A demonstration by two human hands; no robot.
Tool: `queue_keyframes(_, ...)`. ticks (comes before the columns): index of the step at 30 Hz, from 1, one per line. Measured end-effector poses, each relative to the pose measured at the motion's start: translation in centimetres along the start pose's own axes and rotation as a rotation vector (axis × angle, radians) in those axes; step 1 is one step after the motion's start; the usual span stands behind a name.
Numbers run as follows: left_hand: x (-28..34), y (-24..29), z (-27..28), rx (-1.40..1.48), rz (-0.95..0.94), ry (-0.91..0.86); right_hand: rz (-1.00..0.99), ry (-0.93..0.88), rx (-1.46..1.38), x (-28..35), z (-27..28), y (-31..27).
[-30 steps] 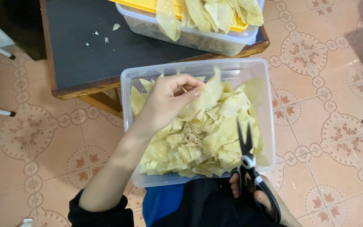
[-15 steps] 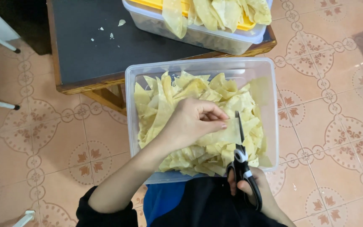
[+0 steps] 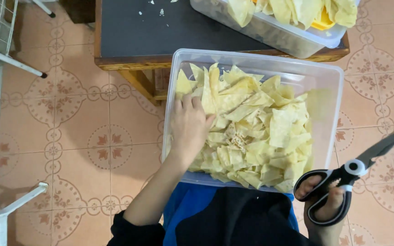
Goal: Cutting thin pastry sheets into smaller, bite-sized pieces using a pair of scissors over a plastic container.
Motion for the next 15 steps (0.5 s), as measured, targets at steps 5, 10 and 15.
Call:
queue_keyframes(5, -0.7, -1.2, -0.6, 0.338, 0.033, 0.015, 0.053, -0.223, 0.045, 0.0, -1.6, 0.9)
queue_keyframes(10, -1.7, -1.1, 3.6, 0.973, 0.202, -0.166, -0.298, -0.39, 0.103, 1.4, -0.6, 3.8)
queue_keyframes(15, -1.8, 1.9, 8.9, 1.217, -0.258, -0.393, -0.3, -0.909, 0.141, 2.3, -8.0, -1.9)
Point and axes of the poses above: each hand's wrist, its own x-axis away from the middle knuckle, its own z-axis out of the back of the hand, y = z × x, the point moved 5 cm from there along -x, towards the middle knuckle, and after that the axes turned 1 degree about x, right-handed, at the moved point
